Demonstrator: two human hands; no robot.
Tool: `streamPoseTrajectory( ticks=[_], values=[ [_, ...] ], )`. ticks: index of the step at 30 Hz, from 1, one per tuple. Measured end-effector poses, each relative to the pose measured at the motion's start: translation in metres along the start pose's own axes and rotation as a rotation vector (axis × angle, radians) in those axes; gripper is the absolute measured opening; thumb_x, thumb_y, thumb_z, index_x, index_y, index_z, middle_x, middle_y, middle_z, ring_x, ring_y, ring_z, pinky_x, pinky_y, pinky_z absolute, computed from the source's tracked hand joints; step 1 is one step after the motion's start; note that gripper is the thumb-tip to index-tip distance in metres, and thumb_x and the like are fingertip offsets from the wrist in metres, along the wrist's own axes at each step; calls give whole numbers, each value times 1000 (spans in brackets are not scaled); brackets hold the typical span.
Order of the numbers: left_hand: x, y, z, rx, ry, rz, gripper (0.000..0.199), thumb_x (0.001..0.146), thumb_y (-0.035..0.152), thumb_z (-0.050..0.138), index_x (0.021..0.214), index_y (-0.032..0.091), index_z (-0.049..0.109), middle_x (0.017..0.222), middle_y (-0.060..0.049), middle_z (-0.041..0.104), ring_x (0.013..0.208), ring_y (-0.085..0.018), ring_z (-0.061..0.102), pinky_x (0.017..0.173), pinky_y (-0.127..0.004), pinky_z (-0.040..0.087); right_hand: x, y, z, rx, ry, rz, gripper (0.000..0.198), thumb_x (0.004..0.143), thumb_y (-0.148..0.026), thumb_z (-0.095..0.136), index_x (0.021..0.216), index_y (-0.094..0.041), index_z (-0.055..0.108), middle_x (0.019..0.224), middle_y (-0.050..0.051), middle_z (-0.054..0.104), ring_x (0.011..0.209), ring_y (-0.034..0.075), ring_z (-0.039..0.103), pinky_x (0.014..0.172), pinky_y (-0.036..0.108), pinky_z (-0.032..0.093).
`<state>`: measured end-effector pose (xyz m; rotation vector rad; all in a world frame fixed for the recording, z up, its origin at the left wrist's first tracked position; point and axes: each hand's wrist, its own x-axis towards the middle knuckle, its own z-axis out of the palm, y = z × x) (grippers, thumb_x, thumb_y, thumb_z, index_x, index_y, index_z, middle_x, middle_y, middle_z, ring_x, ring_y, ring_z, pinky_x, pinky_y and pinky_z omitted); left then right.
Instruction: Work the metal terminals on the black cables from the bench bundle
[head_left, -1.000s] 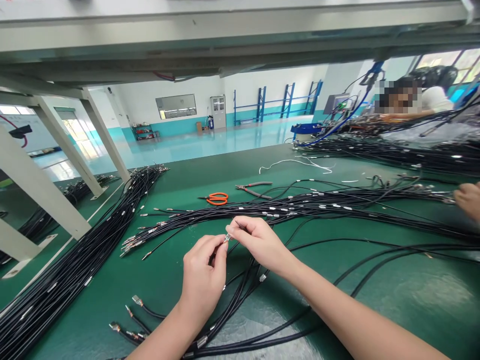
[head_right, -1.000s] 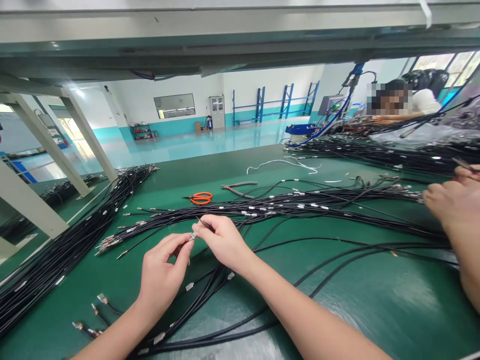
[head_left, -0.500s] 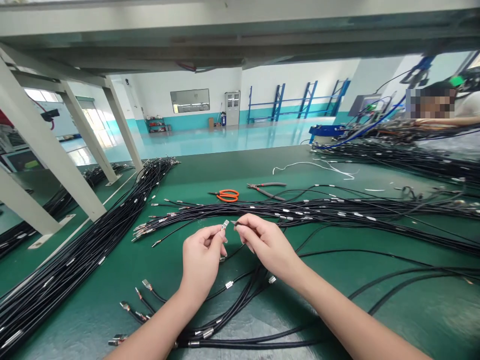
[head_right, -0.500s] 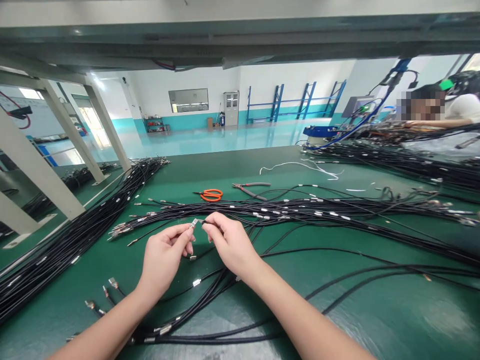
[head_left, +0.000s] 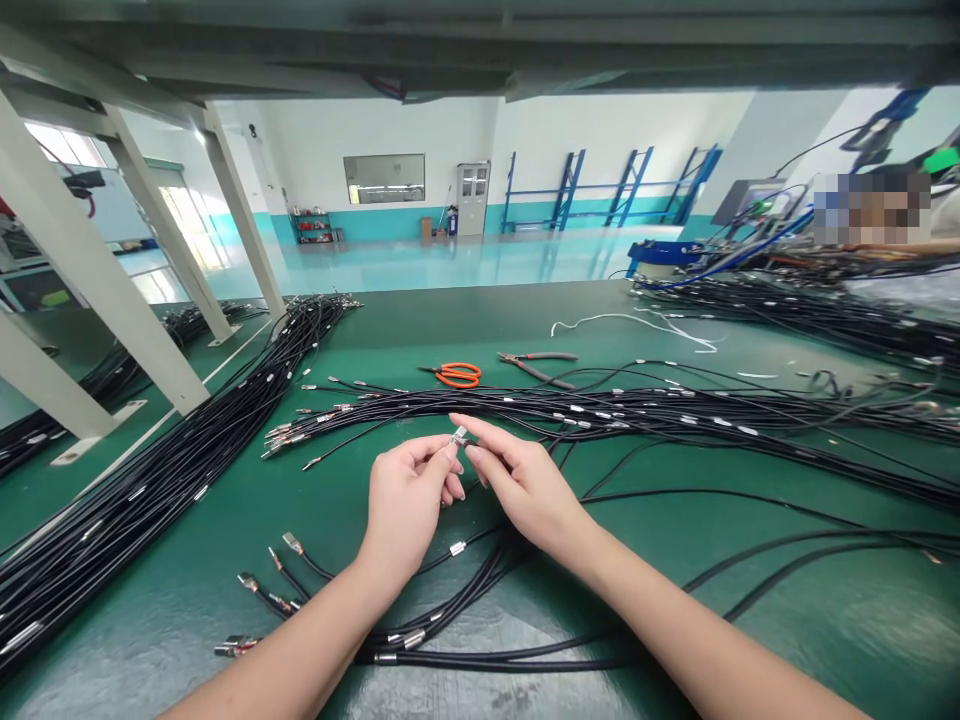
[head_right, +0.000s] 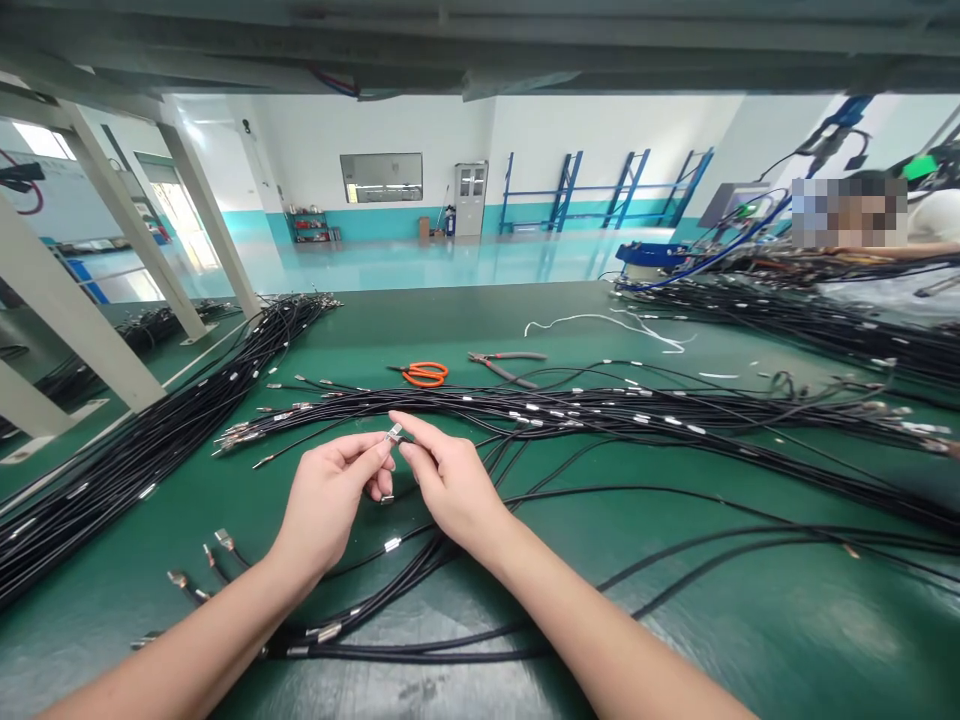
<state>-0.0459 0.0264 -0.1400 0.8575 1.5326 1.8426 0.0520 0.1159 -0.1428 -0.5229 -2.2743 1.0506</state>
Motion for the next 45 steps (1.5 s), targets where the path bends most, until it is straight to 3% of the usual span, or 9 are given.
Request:
streamPoseTrajectory(
  ticks=[4, 18, 36, 45],
  values=[
    [-1, 1, 1, -46, -9, -27, 19, 71, 28, 61, 61, 12, 60, 51, 1, 53, 43, -7, 44, 43, -20, 35, 0, -2, 0, 0, 15, 1, 40, 84, -25, 41, 121, -18, 54, 62, -1, 51, 49, 10, 34, 51, 23, 34],
    [-2, 4, 2, -154, -24, -86, 15, 68, 25, 63, 64, 11, 62, 52, 1, 53, 44, -6, 42, 44, -20, 31, -1, -3, 1, 19, 30, 28, 39, 83, -24, 42, 120, -19, 56, 59, -2, 47, 47, 9, 28, 47, 22, 30],
    [-3, 5, 3, -245, 4, -125, 16, 65, 23, 65, 72, 9, 67, 54, 0, 55, 45, -7, 45, 44, -20, 32, -2, 1, 5, -59, 52, -19, 40, 86, -23, 39, 124, -21, 52, 76, 1, 62, 53, 12, 44, 57, 25, 40],
    [-4, 4, 3, -280, 15, -160, 12, 65, 19, 63, 69, 8, 65, 52, 0, 54, 44, -7, 44, 43, -20, 33, -3, 4, 8, -83, 79, -50, 40, 86, -23, 39, 123, -21, 53, 71, 0, 61, 50, 11, 42, 54, 23, 40]
  ],
)
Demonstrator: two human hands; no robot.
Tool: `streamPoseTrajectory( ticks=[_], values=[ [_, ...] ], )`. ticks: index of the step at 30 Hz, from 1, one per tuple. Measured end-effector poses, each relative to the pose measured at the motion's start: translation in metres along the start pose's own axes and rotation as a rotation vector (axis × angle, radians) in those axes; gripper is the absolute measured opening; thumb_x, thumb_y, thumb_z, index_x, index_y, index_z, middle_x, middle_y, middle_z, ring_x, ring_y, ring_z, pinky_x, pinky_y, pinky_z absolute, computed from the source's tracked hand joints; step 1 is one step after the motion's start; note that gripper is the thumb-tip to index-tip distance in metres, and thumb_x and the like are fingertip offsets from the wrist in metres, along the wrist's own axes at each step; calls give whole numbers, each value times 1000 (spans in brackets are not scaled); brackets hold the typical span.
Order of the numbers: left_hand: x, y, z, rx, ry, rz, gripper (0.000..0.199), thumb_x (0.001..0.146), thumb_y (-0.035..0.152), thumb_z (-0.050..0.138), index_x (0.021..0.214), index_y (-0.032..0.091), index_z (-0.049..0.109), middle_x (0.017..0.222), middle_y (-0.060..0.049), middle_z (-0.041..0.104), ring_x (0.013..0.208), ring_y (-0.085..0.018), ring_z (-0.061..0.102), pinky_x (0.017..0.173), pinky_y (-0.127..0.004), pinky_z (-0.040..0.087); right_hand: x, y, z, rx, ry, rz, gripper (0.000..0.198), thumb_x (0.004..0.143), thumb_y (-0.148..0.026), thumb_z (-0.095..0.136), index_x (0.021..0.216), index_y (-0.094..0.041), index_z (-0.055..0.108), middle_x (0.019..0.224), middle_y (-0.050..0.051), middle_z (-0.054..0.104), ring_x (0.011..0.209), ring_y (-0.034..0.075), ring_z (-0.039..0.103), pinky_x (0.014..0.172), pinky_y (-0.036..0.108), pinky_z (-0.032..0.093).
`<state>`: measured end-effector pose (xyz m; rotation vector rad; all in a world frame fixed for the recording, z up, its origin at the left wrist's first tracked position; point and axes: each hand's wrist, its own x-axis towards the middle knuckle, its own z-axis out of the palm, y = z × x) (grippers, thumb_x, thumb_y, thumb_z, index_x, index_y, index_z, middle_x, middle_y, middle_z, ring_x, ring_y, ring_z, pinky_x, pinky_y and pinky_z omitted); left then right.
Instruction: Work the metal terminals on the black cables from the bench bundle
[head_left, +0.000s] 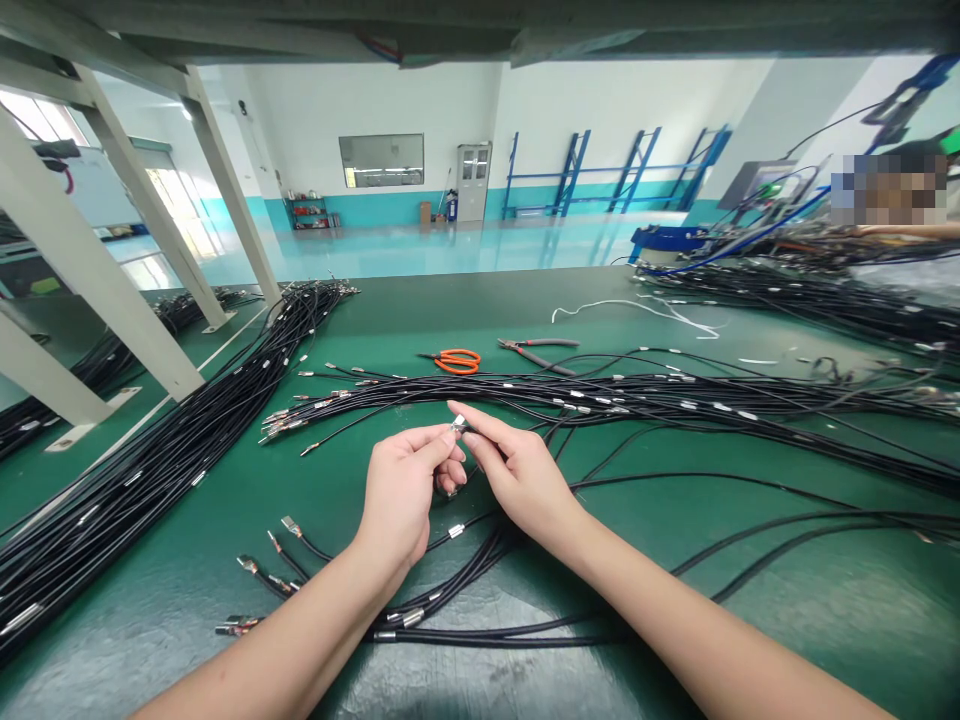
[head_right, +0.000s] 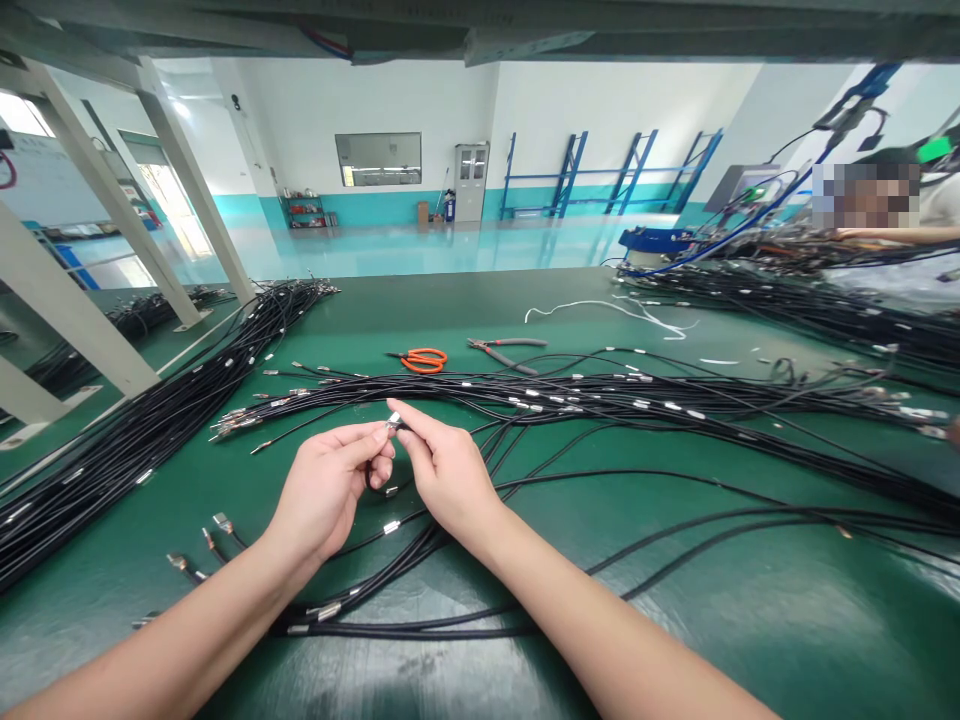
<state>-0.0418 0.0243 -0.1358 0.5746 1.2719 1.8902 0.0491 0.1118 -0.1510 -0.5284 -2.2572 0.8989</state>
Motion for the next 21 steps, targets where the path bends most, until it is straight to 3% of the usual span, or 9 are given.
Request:
streamPoseTrajectory(
  ticks=[11, 16, 21],
  values=[
    [1, -3, -1, -15, 8, 7, 9, 66, 16, 62, 68, 8, 66, 53, -1, 55, 44, -6, 45, 42, -19, 32, -1, 0, 4, 32, 11, 2, 40, 86, -22, 39, 123, -18, 53, 74, 1, 62, 53, 11, 43, 57, 24, 40],
    [1, -3, 0, -20, 6, 11, 10, 65, 16, 63, 69, 8, 66, 53, -1, 55, 44, -7, 45, 42, -19, 32, 0, 1, 5, 48, -4, 28, 40, 85, -23, 39, 122, -17, 54, 65, 0, 57, 49, 10, 38, 52, 23, 37],
    [1, -2, -1, -23, 8, 0, 9, 65, 15, 62, 68, 7, 66, 53, -1, 55, 44, -6, 45, 43, -19, 32, 0, 0, 5, 75, -18, 45, 40, 85, -24, 39, 122, -17, 54, 73, 1, 61, 54, 11, 44, 56, 24, 40]
  ],
)
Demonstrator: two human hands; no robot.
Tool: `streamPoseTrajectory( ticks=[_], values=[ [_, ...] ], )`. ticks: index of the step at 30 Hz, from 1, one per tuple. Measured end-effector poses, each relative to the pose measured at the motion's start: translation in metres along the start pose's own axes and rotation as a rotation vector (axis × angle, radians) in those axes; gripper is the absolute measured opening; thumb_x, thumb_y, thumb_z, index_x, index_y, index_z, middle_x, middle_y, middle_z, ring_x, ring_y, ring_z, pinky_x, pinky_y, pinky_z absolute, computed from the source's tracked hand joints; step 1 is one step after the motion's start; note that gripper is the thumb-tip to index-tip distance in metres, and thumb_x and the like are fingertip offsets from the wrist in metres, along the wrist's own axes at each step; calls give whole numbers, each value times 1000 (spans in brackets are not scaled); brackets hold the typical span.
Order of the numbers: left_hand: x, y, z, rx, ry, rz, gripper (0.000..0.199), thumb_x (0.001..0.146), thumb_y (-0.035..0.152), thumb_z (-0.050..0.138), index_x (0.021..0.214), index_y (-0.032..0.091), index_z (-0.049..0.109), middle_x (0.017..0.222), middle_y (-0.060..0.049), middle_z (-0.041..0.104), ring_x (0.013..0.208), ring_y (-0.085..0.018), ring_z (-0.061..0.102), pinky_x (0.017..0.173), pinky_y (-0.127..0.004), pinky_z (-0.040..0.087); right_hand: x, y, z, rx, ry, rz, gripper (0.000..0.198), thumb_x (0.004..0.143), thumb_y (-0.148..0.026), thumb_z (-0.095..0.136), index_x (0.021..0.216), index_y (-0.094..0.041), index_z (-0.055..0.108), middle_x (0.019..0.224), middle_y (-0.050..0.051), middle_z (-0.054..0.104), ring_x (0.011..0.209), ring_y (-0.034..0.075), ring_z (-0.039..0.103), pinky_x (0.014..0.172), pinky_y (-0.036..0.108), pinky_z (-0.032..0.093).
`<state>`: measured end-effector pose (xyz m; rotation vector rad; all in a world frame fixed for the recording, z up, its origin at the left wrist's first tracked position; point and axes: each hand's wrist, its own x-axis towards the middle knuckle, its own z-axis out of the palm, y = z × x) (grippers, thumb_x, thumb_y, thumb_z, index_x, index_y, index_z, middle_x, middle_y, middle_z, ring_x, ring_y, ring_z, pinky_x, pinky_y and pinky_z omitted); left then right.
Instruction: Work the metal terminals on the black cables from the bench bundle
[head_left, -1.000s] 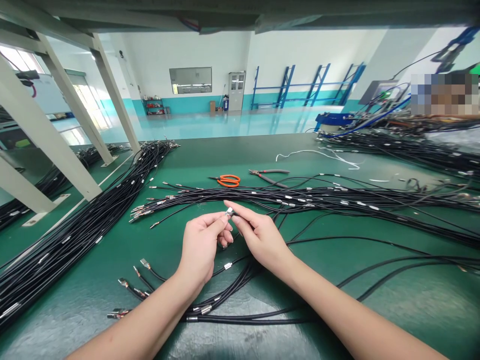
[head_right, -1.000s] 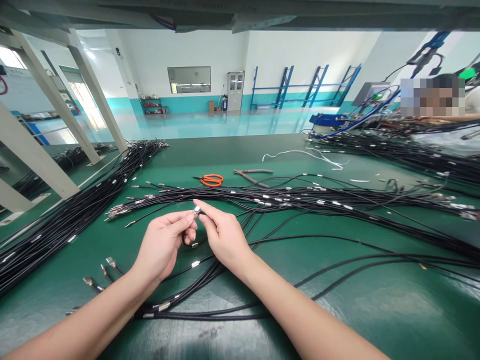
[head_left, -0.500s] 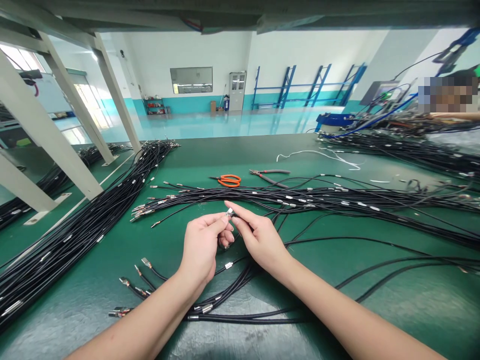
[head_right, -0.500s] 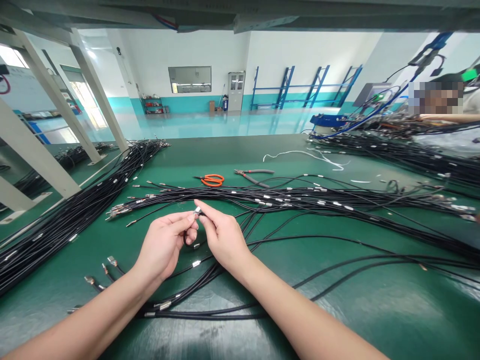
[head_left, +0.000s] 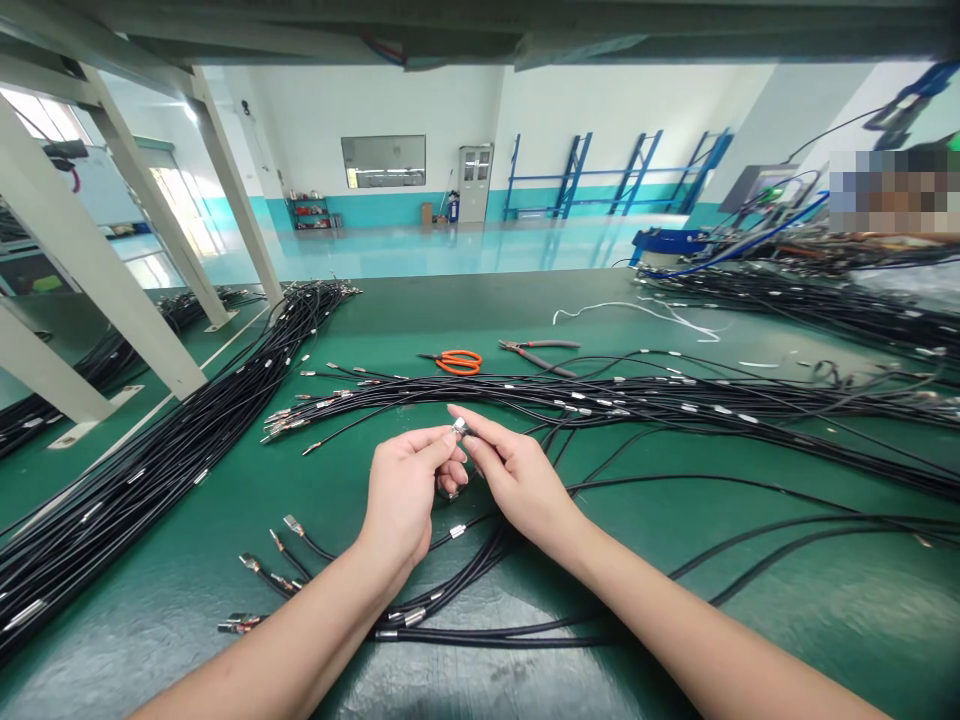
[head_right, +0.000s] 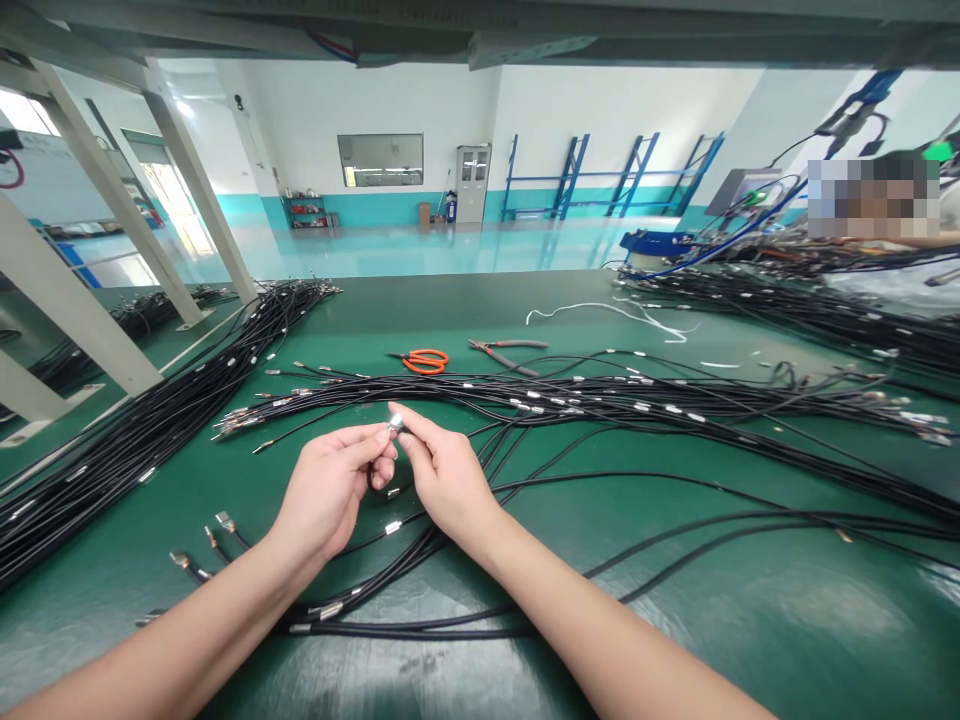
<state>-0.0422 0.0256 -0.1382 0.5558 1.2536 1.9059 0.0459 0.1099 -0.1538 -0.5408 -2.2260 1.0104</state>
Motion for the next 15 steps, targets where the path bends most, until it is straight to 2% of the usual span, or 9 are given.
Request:
streamPoseTrajectory(
  ticks=[10, 15],
  values=[
    [0, -1, -1, 1, -4, 3, 9, 67, 13, 59, 69, 7, 66, 52, -1, 55, 44, -6, 44, 42, -18, 32, 1, 0, 0, 57, -31, 33, 41, 85, -24, 39, 124, -16, 52, 81, 2, 64, 68, 13, 55, 68, 26, 45],
    [1, 0, -2, -6, 7, 0, 9, 66, 14, 60, 69, 7, 66, 53, -1, 55, 44, -6, 45, 42, -18, 32, 1, -2, -2, 90, -54, 36, 42, 85, -23, 39, 125, -16, 51, 88, 4, 65, 81, 15, 58, 78, 28, 44]
  ],
)
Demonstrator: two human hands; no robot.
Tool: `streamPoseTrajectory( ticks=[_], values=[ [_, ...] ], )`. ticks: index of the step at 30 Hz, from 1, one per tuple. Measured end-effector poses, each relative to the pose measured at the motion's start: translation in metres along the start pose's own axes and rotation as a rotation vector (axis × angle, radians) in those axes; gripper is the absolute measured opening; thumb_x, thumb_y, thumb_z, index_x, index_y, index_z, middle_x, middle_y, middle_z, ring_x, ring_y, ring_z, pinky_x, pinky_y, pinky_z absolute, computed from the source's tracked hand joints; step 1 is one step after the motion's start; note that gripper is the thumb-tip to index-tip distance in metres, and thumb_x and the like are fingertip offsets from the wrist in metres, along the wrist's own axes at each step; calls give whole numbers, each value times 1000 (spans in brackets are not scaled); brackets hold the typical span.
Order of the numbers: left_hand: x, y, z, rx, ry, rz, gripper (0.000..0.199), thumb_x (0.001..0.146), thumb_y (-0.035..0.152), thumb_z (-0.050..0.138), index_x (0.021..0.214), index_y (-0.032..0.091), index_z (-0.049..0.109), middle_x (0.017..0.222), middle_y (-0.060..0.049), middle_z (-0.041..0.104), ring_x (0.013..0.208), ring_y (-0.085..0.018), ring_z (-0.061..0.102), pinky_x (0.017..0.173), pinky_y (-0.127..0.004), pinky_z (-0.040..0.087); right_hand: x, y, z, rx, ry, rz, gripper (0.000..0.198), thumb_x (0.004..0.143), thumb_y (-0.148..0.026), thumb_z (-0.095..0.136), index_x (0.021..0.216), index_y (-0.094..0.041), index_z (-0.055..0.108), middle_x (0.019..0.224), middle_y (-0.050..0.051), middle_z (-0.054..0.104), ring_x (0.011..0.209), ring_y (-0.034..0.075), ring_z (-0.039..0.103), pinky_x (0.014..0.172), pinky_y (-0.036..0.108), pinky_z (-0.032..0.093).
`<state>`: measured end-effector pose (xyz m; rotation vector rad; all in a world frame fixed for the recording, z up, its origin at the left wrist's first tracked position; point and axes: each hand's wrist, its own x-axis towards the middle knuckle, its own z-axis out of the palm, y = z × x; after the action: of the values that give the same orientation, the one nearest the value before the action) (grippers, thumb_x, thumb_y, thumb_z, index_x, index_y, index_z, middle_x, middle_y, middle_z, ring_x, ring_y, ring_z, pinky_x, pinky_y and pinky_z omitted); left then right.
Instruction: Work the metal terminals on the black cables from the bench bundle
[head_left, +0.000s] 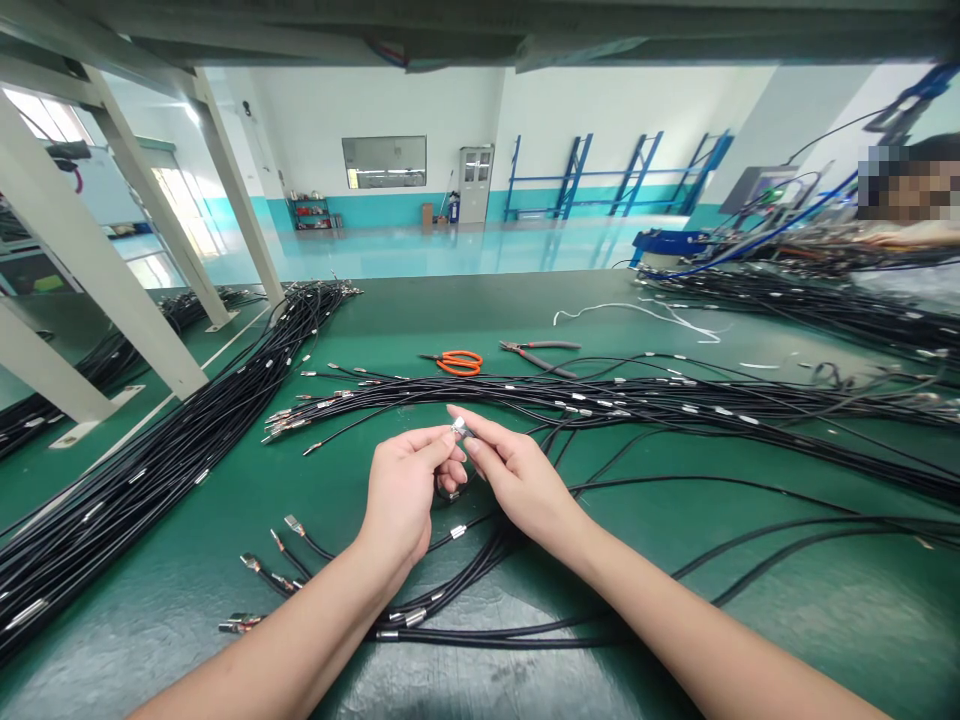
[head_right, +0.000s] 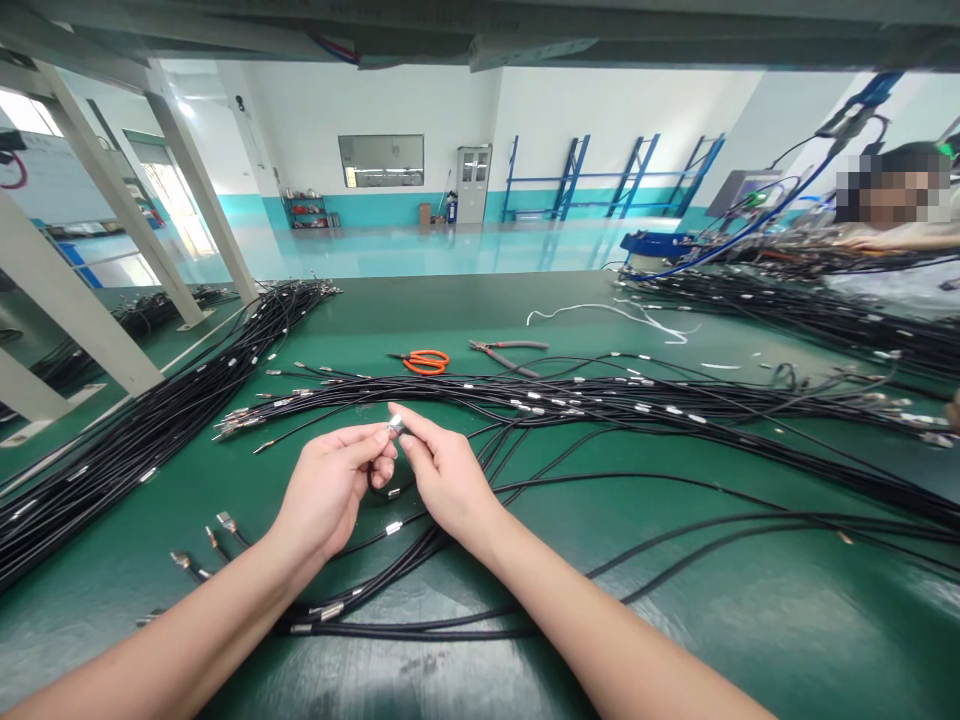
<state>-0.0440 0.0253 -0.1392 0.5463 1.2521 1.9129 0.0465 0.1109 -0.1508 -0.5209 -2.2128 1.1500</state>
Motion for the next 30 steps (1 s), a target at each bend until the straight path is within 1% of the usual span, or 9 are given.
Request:
streamPoseTrajectory(
  ticks=[6, 10, 14, 16, 17, 20, 22, 27, 30],
  values=[
    [1, 1, 1, -13, -3, -10, 10, 65, 14, 61, 70, 7, 66, 53, -1, 55, 44, -6, 44, 43, -18, 32, 0, 0, -1, 29, -39, 12, 43, 85, -22, 39, 127, -17, 49, 83, 3, 64, 81, 15, 57, 80, 30, 44],
    [1, 2, 1, -12, -6, -19, 9, 64, 15, 63, 67, 7, 65, 53, -1, 54, 44, -6, 44, 43, -19, 31, 0, 0, -1, 90, -58, 22, 44, 85, -23, 40, 128, -18, 47, 81, 3, 62, 70, 13, 55, 69, 27, 45],
    [1, 3, 0, -10, -26, -14, 11, 65, 17, 63, 68, 7, 65, 53, -1, 54, 45, -6, 43, 44, -19, 32, 0, -1, -3, 112, -83, 43, 44, 85, -24, 41, 129, -18, 45, 70, -1, 57, 53, 10, 45, 53, 22, 40],
    [0, 2, 0, -3, -35, -11, 12, 65, 18, 63, 69, 7, 66, 53, -1, 54, 44, -6, 43, 44, -20, 31, 0, -3, -4, 74, -45, 47, 44, 85, -24, 40, 129, -18, 45, 65, -2, 55, 51, 10, 43, 51, 22, 39],
    [0, 2, -1, 0, -33, -11, 12, 65, 18, 63, 70, 7, 66, 53, -1, 54, 44, -6, 43, 44, -20, 31, 0, -3, -5, 37, -5, 39, 44, 85, -25, 41, 128, -17, 46, 66, -1, 56, 53, 10, 45, 54, 23, 41],
    [1, 2, -2, 9, -15, -4, 11, 66, 18, 63, 69, 8, 64, 54, -1, 54, 45, -6, 44, 44, -20, 30, 0, -2, -7, -105, 141, -36, 37, 87, -28, 41, 119, -17, 55, 84, 4, 62, 74, 15, 56, 72, 29, 45],
    [1, 2, -2, 21, -11, 7, 11, 67, 19, 62, 68, 9, 63, 55, -1, 54, 45, -7, 44, 44, -20, 30, 0, -1, -8, -182, 197, -111, 33, 89, -29, 39, 112, -18, 60, 93, 6, 62, 86, 17, 56, 80, 31, 44],
    [2, 2, -2, 49, -23, 30, 13, 70, 21, 60, 72, 9, 63, 56, -1, 55, 45, -7, 45, 45, -20, 32, -1, 4, -4, -261, 201, -228, 32, 89, -23, 40, 111, -14, 61, 75, 4, 55, 68, 15, 54, 65, 27, 45],
    [1, 1, -1, 51, -28, 42, 12, 70, 21, 59, 71, 9, 63, 55, 0, 55, 45, -7, 45, 45, -20, 32, -3, 4, 0, -256, 179, -274, 31, 88, -19, 40, 113, -14, 59, 76, 4, 55, 69, 14, 53, 64, 26, 45]
  ],
)
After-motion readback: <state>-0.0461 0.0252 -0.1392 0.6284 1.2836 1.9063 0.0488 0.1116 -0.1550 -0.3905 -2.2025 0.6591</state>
